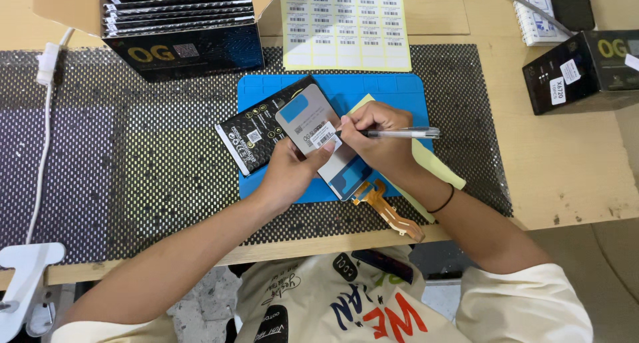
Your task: The person handles a smartphone screen assembly, peels off a protective film, and writes on a label with a pen. They then place the screen into a black box and stack it with other boxes. The person also folds a yellow sticky note and places it on a blue mat.
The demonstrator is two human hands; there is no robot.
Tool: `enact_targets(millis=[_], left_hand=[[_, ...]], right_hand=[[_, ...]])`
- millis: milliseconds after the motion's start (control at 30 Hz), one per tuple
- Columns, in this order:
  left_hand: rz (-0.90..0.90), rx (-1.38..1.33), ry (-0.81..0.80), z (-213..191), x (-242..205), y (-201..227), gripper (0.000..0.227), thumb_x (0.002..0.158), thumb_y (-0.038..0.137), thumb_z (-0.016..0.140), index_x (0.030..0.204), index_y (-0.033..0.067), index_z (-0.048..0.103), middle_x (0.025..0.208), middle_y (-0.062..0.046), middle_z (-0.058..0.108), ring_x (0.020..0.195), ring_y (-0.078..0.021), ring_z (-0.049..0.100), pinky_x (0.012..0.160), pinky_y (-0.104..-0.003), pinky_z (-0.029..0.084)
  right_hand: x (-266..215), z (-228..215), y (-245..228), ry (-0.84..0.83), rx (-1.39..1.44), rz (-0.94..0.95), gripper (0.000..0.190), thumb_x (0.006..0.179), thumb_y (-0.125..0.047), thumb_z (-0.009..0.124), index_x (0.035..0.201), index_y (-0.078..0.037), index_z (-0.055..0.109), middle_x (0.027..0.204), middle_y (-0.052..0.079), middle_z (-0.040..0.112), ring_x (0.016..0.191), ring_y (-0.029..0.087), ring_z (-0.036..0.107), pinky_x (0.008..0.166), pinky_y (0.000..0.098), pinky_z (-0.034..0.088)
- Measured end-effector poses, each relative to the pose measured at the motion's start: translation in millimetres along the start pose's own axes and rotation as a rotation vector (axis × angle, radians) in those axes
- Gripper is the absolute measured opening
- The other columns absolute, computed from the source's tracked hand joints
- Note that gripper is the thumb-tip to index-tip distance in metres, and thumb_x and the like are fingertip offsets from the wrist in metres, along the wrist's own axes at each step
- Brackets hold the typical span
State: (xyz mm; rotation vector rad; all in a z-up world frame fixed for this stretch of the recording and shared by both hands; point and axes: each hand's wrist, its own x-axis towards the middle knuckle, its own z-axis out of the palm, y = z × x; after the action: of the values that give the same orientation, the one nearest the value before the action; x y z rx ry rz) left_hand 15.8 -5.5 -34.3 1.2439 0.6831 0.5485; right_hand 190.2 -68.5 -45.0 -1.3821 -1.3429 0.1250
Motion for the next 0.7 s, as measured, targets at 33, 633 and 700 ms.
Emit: enact_targets(millis=[33, 633, 700], left_hand=[[0.0, 0.0, -0.001, -0.6, 0.5, 0.1, 0.034, 0.096, 0.012, 0.069, 0.12, -0.013, 0.066, 0.1, -0.026, 0.075, 0.09, -0.0269, 0.075, 0.069, -0.038, 0.065], [0.0, -0.007, 0.01, -0.7, -1.8, 5.9, 0.033, 0.095, 0.012, 0.069, 0.118, -0.0122, 0.068, 0.097, -0.022, 0.075, 0.087, -0.0223, 0.073, 0.067, -0.036, 0.064], [0.014, -0.015, 0.007, -1.3, -2.1, 6.2, 0.033, 0.095, 0.012, 0.07, 0.118, -0.0109, 0.068, 0.097, -0.023, 0.075, 0.087, -0.0217, 0.073, 0.067, -0.036, 0.064]], right_hand=[[-0.3, 0.5, 0.6, 0.001, 0.0, 0.0, 0.033, 0.089, 0.0, 0.079, 0.063, -0.004, 0.058, 0.07, 0.011, 0.073, 0.056, 0.02, 0.067, 0.049, 0.0264, 0.049], [-2.0, 1.0, -1.9, 0.029, -0.037, 0.023, 0.031, 0.091, -0.002, 0.077, 0.065, -0.003, 0.061, 0.07, 0.01, 0.073, 0.054, 0.016, 0.065, 0.048, 0.0249, 0.049], [-1.4, 0.1, -0.6, -0.009, -0.064, 0.019, 0.029, 0.09, -0.001, 0.077, 0.065, -0.004, 0.061, 0.069, 0.009, 0.072, 0.054, 0.017, 0.066, 0.048, 0.0237, 0.05]])
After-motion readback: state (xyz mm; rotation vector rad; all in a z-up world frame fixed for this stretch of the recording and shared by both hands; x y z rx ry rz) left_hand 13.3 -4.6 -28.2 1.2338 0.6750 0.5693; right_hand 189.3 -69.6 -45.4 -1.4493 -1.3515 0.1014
